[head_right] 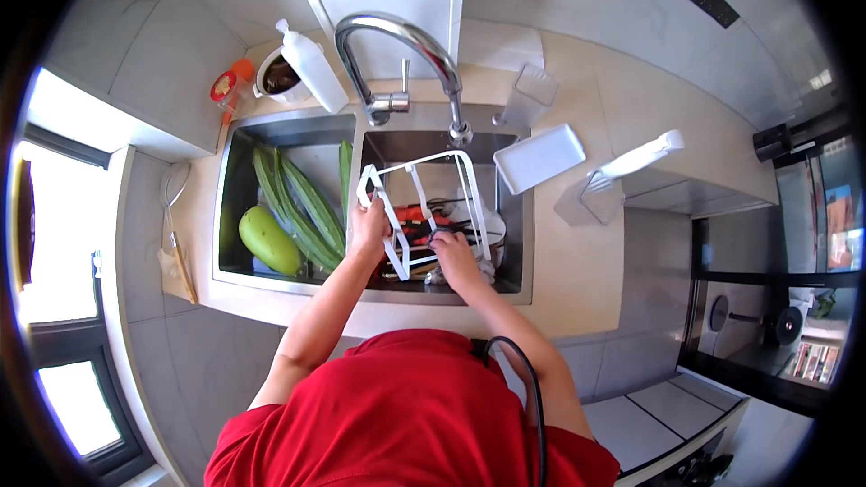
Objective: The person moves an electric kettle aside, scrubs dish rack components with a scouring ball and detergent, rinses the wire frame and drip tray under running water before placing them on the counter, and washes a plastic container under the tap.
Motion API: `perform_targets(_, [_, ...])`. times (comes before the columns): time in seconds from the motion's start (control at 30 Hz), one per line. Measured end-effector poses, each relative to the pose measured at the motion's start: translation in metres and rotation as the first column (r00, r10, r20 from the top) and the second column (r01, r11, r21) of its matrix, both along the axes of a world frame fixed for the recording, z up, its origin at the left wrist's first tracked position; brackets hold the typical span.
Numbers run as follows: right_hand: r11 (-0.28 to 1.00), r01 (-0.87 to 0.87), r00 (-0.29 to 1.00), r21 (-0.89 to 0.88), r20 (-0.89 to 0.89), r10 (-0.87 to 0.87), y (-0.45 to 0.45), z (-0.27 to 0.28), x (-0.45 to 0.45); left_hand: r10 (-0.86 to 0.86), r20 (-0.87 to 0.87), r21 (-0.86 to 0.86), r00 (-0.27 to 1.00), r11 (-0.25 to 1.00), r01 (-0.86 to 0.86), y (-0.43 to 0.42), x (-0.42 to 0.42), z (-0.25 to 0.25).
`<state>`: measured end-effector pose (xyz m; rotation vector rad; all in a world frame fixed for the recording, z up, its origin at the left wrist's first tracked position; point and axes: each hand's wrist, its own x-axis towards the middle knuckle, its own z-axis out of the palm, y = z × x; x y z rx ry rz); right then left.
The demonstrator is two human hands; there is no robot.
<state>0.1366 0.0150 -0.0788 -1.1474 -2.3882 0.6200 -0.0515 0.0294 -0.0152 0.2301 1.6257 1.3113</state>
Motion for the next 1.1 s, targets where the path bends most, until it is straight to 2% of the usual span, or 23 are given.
perform_targets(0.07, [0.96,-0.124,0.992,-0.251,-0.063,0.112,-0.003,0.014,0.009,-0.023,0.026,-0.009,0.999,1.0,0.023,-0.006,-0.003,-0.017])
perform_targets(0.1, [0.933,-0.237,0.971,-0.27,-0.109,0.215,-0.001,0.017,0.014,-0.017,0.011,-0.001,1.0,1.0,0.017,-0.005,0.0,-0.011])
perform_targets(0.13, [0.933,-0.233,0.972,-0.274,-0.106,0.211,0.002,0.018,0.014,-0.012,-0.005,0.001,1.0,1.0,0.012,-0.007,0.001,-0.005])
perform_targets(0.2, [0.96,-0.072,0.983,-0.27,-0.18,0.023,0.014,0.018,0.011,0.002,0.07,0.039,0.998,0.999,-0.005,-0.008,0.0,0.009])
perform_targets(0.23, [0.96,-0.072,0.984,-0.27,-0.179,0.024,0.012,0.017,0.008,-0.038,0.134,0.098,0.99,0.995,0.025,-0.008,-0.003,0.009])
perform_targets(0.27, [0.975,-0.094,0.992,-0.203,-0.098,0.075,0.01,0.013,0.0,-0.023,0.15,0.134,0.988,0.991,0.002,-0.008,0.001,0.014])
perform_targets(0.33, [0.985,-0.156,0.985,-0.066,0.069,0.161,0.007,-0.002,-0.021,0.015,-0.049,0.097,0.999,0.995,-0.01,-0.002,0.006,0.002])
perform_targets(0.37, [0.942,-0.218,0.966,-0.253,-0.194,0.172,0.0,-0.011,-0.029,0.001,-0.032,0.11,0.999,0.994,0.003,-0.004,0.006,-0.004])
perform_targets(0.4, [0.896,-0.24,0.955,-0.374,-0.256,0.149,-0.008,-0.011,-0.032,0.01,0.104,0.148,0.995,0.989,-0.026,-0.008,0.006,0.002])
perform_targets(0.47, [0.908,-0.103,0.962,-0.406,-0.271,-0.013,0.001,0.011,-0.028,0.078,0.138,0.15,0.987,0.984,-0.098,-0.008,0.003,0.007])
perform_targets(0.53, [0.949,0.075,0.883,-0.305,-0.422,-0.205,0.011,0.042,-0.03,0.056,0.169,0.211,0.984,0.973,-0.091,-0.006,-0.003,0.005])
perform_targets(0.6, [0.984,-0.031,0.868,-0.173,-0.493,-0.06,0.009,0.06,-0.043,0.098,0.197,0.19,0.976,0.972,-0.136,-0.006,0.0,0.007])
perform_targets(0.63, [0.983,-0.094,0.876,-0.16,-0.482,0.006,-0.001,0.06,-0.049,0.095,0.195,0.193,0.976,0.972,-0.133,-0.005,-0.003,0.011])
perform_targets(0.67, [0.989,-0.059,0.899,-0.135,-0.438,-0.007,-0.005,0.036,-0.045,0.087,0.23,0.215,0.969,0.967,-0.138,-0.005,-0.007,0.015])
perform_targets(0.73, [0.994,-0.08,0.967,-0.073,-0.246,0.06,-0.001,0.016,-0.026,0.083,0.265,0.242,0.961,0.959,-0.15,-0.001,-0.01,0.017])
perform_targets(0.8, [0.99,0.041,0.944,-0.134,-0.319,-0.082,0.008,0.016,-0.027,0.126,0.28,0.217,0.952,0.957,-0.19,0.0,-0.008,0.014])
perform_targets(0.87, [0.993,0.091,0.885,-0.077,-0.451,-0.116,0.008,0.066,-0.042,0.155,0.282,0.233,0.947,0.946,-0.225,0.003,-0.005,0.002])
perform_targets(0.9, [1.0,-0.028,0.9,0.009,-0.436,0.029,0.002,0.081,-0.048,0.17,0.293,0.199,0.941,0.952,-0.234,0.004,-0.005,0.0])
perform_targets(0.93, [0.994,-0.101,0.914,0.033,-0.392,0.106,-0.008,0.073,-0.051,0.184,0.302,0.163,0.936,0.957,-0.241,0.002,-0.008,-0.003])
perform_targets(1.0, [0.988,-0.148,0.956,0.038,-0.252,0.153,-0.019,0.042,-0.034,0.193,0.363,0.174,0.911,0.947,-0.27,0.006,-0.015,0.001])
perform_targets(1.07, [0.996,-0.088,0.987,-0.024,-0.137,0.084,-0.021,0.002,-0.007,0.22,0.203,0.28,0.954,0.921,-0.272,0.004,-0.021,0.01])
perform_targets(1.1, [0.994,-0.036,0.986,-0.107,-0.166,0.017,-0.018,0.004,0.001,0.131,0.236,0.34,0.963,0.917,-0.208,0.002,-0.028,0.008])
